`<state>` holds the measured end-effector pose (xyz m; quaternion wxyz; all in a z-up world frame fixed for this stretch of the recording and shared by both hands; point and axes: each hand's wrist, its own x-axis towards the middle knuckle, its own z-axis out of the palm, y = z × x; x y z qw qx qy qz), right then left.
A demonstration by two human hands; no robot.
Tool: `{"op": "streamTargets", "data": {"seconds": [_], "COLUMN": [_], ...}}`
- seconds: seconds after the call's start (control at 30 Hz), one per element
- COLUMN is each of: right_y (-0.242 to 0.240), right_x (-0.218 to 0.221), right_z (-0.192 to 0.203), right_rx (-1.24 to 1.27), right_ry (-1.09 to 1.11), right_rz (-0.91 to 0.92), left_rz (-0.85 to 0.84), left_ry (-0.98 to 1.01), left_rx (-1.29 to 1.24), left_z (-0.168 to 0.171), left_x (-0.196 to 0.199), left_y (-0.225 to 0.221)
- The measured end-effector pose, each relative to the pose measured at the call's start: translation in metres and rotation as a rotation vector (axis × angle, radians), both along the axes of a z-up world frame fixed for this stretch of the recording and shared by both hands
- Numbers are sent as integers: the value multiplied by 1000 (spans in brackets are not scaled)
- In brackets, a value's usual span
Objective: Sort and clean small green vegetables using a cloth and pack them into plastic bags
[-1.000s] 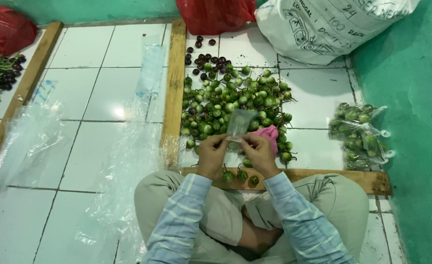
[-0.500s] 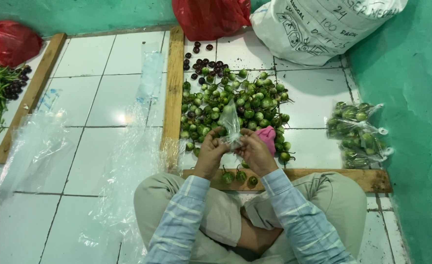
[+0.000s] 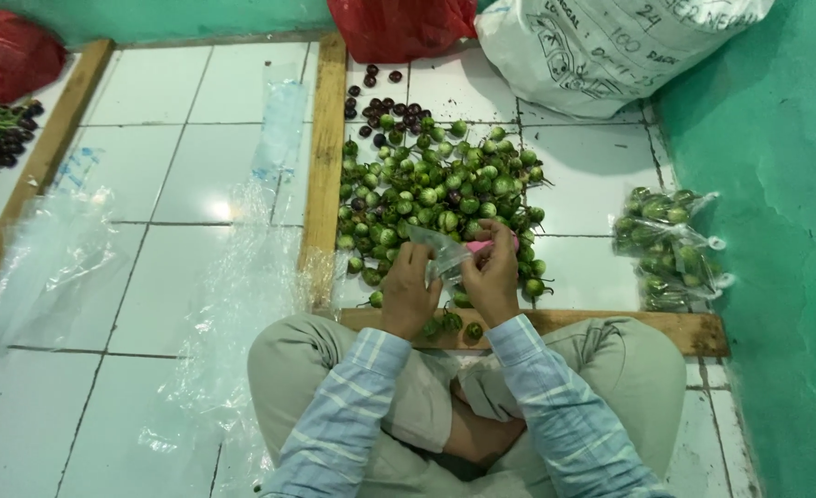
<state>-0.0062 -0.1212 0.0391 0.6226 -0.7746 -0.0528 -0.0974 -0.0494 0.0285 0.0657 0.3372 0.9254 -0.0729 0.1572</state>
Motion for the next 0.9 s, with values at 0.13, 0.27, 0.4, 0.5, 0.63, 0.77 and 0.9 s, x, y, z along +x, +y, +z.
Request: {"op": "streamTargets", "data": {"seconds": [0.13,0.27,0.4,0.5,0.63,0.77,0.9], "right_y": [-11,-24,-35,-42,-12,27,50], "right_x": [3,11,-3,-4,-19,-45,-51], "right_z": [0,-4,18,-11,-50,-92,-153], "right_rx": [-16,132,62,-413,-757,-987,-1272], "right_ry": [-11,184,267,223,343,139,-12], "right_rz": [36,217,432,434,449,482,459], "left_rz": [-100,-70,18,77,99,141,159], "left_ry": [-69,-138,-88,-51,-69,-53,-59], "left_rx": [-9,-194,-242,-246,-214,-208,-219], "left_z": [-26,-21,-28,-23,-3,-3,2], "left_x": [6,10,12,13,11,8,9], "left_y": [7,15,28,31,32,34,34]}}
